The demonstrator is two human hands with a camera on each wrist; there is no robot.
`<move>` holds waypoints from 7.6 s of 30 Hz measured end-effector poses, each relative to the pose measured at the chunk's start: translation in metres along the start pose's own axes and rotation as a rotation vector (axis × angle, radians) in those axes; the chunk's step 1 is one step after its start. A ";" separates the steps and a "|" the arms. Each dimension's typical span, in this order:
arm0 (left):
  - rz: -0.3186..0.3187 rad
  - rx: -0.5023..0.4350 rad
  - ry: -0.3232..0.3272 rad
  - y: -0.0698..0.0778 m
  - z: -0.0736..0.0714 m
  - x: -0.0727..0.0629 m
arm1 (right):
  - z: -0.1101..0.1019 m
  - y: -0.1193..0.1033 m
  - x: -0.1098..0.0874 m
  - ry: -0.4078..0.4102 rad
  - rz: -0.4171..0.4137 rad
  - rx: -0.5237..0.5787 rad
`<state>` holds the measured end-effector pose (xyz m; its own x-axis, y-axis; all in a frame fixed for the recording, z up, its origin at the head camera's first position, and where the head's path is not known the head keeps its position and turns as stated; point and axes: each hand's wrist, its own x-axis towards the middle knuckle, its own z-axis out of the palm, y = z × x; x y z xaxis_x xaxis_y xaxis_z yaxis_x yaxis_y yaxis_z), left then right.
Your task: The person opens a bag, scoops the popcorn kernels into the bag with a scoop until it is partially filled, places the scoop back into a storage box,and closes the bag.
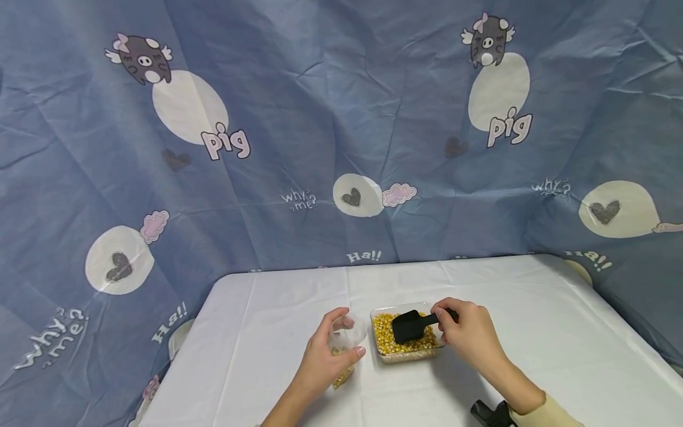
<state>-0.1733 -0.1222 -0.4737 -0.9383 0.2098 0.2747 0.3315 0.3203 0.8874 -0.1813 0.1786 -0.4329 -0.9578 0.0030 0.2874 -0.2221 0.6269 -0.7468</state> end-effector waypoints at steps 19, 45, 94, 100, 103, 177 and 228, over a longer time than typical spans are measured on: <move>0.003 -0.008 0.001 0.000 0.002 0.001 | -0.022 -0.010 0.000 0.236 -0.350 -0.347; 0.001 0.002 -0.011 0.002 -0.001 0.000 | 0.005 0.039 0.012 -0.112 0.241 0.281; -0.050 -0.054 -0.063 0.003 0.001 0.000 | 0.008 0.047 0.006 -0.108 0.332 0.522; -0.026 -0.068 -0.062 0.004 0.001 0.001 | 0.004 0.047 0.008 -0.095 0.343 0.565; -0.021 -0.061 -0.059 0.003 0.001 0.000 | 0.003 0.046 0.009 -0.104 0.361 0.579; -0.084 -0.019 -0.055 0.000 0.004 0.000 | 0.009 -0.018 0.004 -0.121 0.290 0.773; -0.064 -0.003 0.022 0.008 0.004 -0.002 | 0.048 -0.053 -0.005 -0.021 -0.008 0.545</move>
<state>-0.1687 -0.1158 -0.4683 -0.9597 0.1682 0.2253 0.2701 0.3297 0.9046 -0.1740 0.1079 -0.4238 -0.9579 -0.0188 0.2865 -0.2864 0.1320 -0.9490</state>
